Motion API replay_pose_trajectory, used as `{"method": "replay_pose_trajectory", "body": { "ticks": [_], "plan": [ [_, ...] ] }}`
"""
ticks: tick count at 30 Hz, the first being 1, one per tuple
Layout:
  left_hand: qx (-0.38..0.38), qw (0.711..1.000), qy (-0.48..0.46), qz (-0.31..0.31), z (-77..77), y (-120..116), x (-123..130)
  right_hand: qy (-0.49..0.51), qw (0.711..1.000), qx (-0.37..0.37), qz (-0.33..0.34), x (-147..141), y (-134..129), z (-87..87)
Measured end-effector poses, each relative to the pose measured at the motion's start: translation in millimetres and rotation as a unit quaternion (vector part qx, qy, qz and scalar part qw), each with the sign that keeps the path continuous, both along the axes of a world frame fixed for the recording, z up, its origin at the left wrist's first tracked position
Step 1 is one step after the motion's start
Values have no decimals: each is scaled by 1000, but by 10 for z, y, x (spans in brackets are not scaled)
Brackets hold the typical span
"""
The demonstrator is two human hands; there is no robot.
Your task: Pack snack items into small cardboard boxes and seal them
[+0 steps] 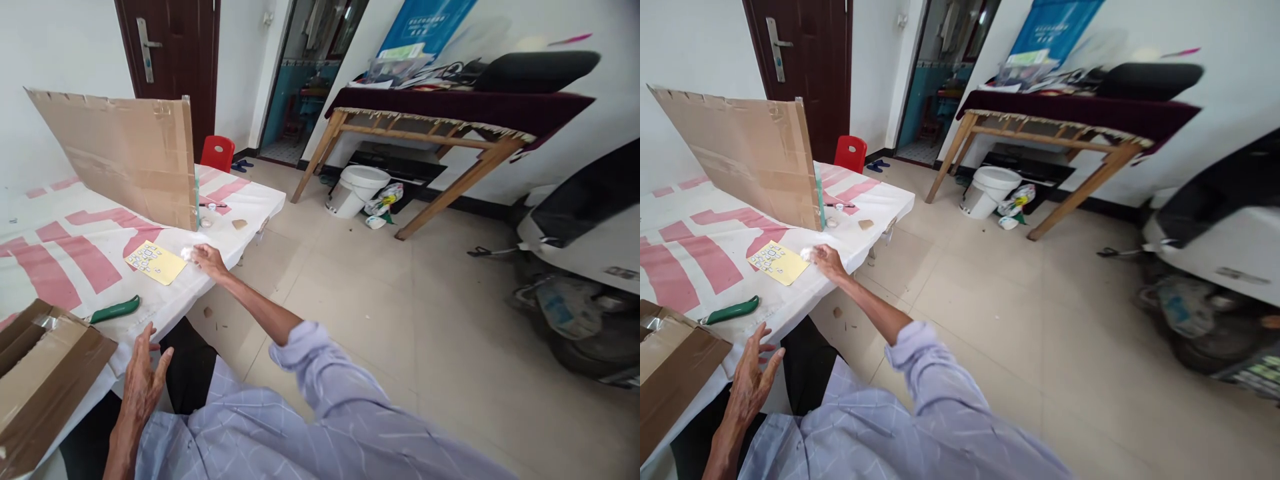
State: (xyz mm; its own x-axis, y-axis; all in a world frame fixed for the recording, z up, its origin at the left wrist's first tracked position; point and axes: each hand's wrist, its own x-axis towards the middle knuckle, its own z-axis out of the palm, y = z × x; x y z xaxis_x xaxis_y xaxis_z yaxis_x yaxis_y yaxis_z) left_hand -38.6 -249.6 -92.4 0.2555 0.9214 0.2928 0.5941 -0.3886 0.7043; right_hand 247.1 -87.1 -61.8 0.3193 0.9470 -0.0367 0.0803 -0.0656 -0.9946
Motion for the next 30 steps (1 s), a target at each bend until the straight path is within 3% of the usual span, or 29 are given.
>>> {"method": "replay_pose_trajectory", "body": {
  "ticks": [3, 7, 11, 16, 19, 22, 24, 26, 27, 30],
  "plan": [
    [-36, 999, -26, -1, -74, -52, -96, -65, 997, -10, -40, 146, 594, 60],
    [-78, 996, -37, -6, -149, -50, -227, -136, 988, -39, -60, 113, 1079, 6],
    [-112, 993, -45, -6, -228, -27, -252, -192, 977, -42, -81, 47, 1280, -58],
    [-115, 992, -41, -15, -178, -103, -171, -225, 968, -34, -109, 55, 1214, 34],
    [-81, 996, -39, 9, -7, -297, -191, -227, 966, -19, -121, -9, 982, 127],
    [21, 997, -45, 54, 276, -579, -303, -222, 969, 26, -107, -166, 665, 147],
    [105, 987, -22, 116, 516, -760, -429, -210, 972, 67, -74, -308, 468, 119],
    [184, 960, 28, 208, 769, -910, -601, -190, 974, 122, -29, -485, 298, 90],
    [213, 940, 56, 261, 885, -972, -704, -170, 967, 189, 2, -589, 218, 87],
    [247, 874, 108, 405, 1129, -1097, -1066, -142, 935, 292, 139, -962, -26, 161]
  ]
}}
